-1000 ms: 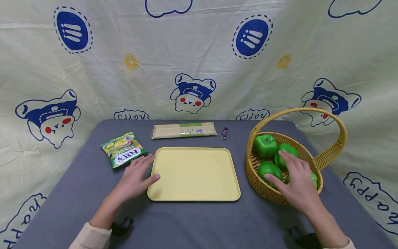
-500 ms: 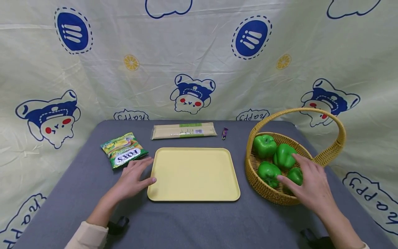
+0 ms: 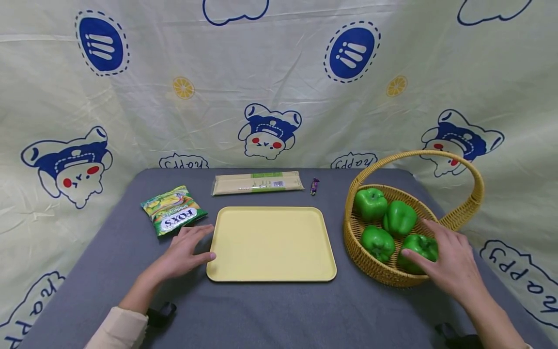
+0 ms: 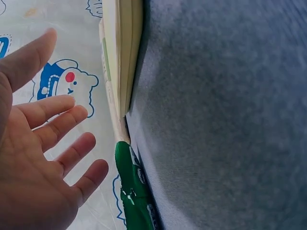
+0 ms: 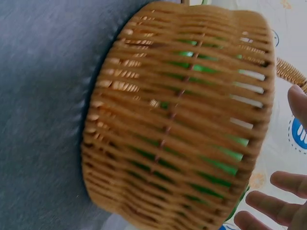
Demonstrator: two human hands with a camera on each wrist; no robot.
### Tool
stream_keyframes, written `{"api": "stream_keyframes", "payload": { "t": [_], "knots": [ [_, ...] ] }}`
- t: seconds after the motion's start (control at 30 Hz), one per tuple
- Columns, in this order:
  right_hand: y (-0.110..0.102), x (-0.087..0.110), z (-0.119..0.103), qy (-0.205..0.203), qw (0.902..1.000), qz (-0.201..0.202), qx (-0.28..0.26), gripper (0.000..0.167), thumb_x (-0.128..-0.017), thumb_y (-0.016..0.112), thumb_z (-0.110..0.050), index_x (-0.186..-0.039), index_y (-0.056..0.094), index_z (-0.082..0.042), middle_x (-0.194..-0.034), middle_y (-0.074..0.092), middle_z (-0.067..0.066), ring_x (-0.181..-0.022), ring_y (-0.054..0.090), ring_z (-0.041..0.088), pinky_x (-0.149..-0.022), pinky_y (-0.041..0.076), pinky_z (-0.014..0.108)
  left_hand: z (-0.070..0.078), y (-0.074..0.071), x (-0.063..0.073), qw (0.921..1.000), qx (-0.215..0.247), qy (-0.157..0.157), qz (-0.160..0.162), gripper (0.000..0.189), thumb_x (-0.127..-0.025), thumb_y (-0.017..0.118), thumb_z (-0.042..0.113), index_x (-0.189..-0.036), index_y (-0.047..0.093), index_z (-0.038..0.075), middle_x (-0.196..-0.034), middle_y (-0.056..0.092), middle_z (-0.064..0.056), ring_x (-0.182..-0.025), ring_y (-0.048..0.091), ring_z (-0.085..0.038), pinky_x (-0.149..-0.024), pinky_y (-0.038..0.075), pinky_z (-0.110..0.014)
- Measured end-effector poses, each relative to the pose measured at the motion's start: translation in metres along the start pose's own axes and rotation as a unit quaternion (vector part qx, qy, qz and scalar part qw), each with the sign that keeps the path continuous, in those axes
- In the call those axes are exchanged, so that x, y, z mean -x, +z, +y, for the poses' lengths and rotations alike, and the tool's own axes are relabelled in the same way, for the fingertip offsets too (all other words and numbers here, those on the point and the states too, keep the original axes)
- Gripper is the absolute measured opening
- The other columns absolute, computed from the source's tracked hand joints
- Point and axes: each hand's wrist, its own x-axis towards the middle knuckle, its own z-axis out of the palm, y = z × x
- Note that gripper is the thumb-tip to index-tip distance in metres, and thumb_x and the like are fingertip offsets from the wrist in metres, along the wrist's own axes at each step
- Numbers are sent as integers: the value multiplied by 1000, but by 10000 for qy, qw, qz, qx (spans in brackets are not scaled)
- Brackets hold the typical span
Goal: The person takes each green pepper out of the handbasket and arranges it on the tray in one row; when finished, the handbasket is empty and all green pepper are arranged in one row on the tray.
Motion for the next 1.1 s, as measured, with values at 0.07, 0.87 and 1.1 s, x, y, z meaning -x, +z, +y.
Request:
{"api": "stream_keyframes", "payload": {
  "t": [0.07,0.87,1.1],
  "knots": [
    [1,0,3,40,10000,-49,34,84,-80,71,-47,-139,37,1,-131,41,35,-113,32,53,-90,22,67,-2,0,0,10000,41,14,-62,65,-84,70,33,-138,47,5,-143,46,-15,-123,37,-33,-91,29,-54],
    [7,-1,27,217,9967,-751,221,83,-80,69,-50,-135,40,4,-123,44,38,-98,40,51,-72,28,57,-15,4,-1,9978,272,-1,-604,68,-85,69,34,-140,43,4,-146,41,-17,-121,35,-34,-97,26,-62],
    [8,0,32,213,9958,-847,276,81,-80,69,-50,-134,41,5,-119,46,36,-92,43,48,-67,29,51,-20,4,-2,9962,334,-12,-808,69,-85,69,33,-141,41,4,-148,39,-15,-123,34,-36,-98,25,-63]
  ]
}}
